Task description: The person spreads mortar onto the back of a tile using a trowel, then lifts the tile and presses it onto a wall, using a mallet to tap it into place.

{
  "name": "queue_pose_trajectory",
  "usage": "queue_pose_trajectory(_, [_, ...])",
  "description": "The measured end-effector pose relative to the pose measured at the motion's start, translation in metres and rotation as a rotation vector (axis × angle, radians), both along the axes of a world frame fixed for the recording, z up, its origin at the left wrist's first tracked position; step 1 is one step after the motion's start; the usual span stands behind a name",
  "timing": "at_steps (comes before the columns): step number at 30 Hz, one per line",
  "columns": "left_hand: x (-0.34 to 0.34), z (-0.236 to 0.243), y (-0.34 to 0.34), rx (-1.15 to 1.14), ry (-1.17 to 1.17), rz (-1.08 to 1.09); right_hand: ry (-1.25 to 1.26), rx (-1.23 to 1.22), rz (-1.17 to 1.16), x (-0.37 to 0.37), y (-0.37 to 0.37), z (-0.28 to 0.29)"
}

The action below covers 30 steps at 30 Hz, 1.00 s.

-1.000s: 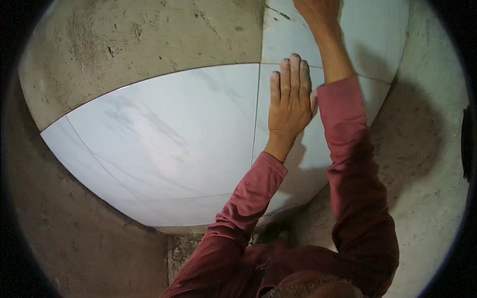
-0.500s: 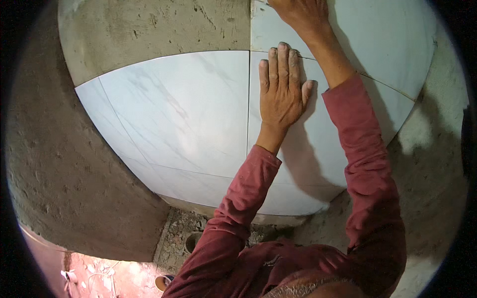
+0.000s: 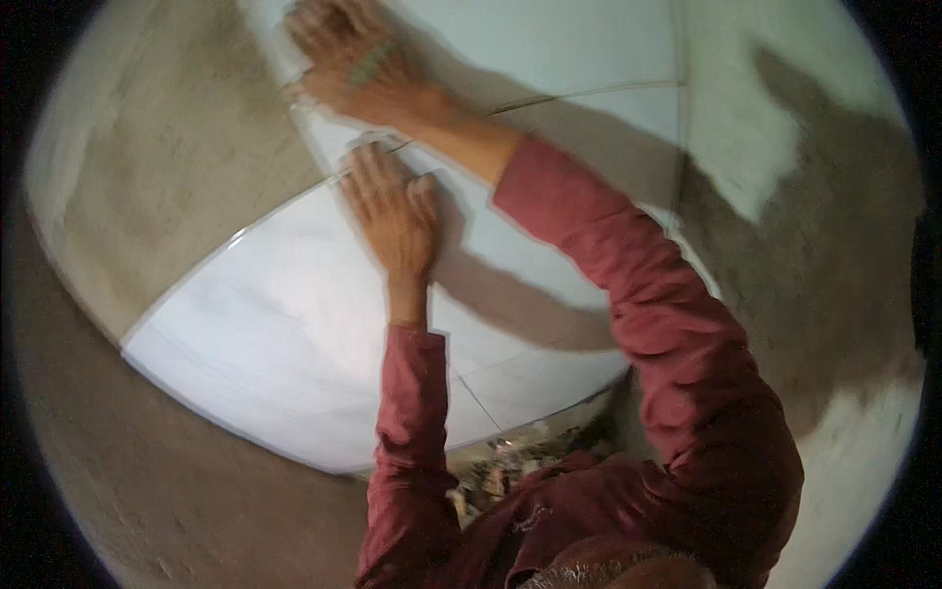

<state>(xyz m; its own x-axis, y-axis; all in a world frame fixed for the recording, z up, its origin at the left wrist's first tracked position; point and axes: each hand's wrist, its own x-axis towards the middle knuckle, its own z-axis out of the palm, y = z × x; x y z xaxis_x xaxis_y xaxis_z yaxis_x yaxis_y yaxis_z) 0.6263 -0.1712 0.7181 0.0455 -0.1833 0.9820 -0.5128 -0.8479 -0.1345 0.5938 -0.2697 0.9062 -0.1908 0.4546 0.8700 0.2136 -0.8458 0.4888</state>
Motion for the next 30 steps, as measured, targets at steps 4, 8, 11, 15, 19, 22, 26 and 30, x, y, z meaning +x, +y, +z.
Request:
queue_pose_trajectory(4, [0.001,0.003,0.011,-0.143,-0.051,0.106,-0.271,0.141,0.164,-0.033,-0.051,-0.022])
queue_pose_trajectory(8, [-0.005,0.007,0.010,-0.148,-0.055,0.148,-0.146,0.483,-0.169,-0.053,-0.182,-0.063])
queue_pose_trajectory(11, [-0.010,0.011,-0.004,-0.188,-0.049,0.131,-0.028,0.483,-0.325,-0.034,-0.283,-0.166])
queue_pose_trajectory(15, [-0.012,0.013,-0.013,-0.221,0.013,0.173,0.117,0.489,-0.285,-0.040,-0.281,-0.212])
queue_pose_trajectory(19, [-0.010,0.014,-0.071,0.133,-0.046,0.198,0.161,0.476,-0.364,-0.051,-0.280,-0.210])
queue_pose_trajectory(22, [-0.028,0.025,-0.133,0.199,-0.081,0.084,0.080,0.452,-0.349,-0.061,-0.298,-0.183])
queue_pose_trajectory(26, [-0.032,0.029,-0.159,0.239,-0.082,0.098,0.012,0.504,-0.157,-0.051,-0.298,-0.158])
queue_pose_trajectory(30, [-0.028,0.021,-0.158,0.258,-0.066,0.168,-0.166,0.415,-0.042,-0.072,-0.272,-0.099])
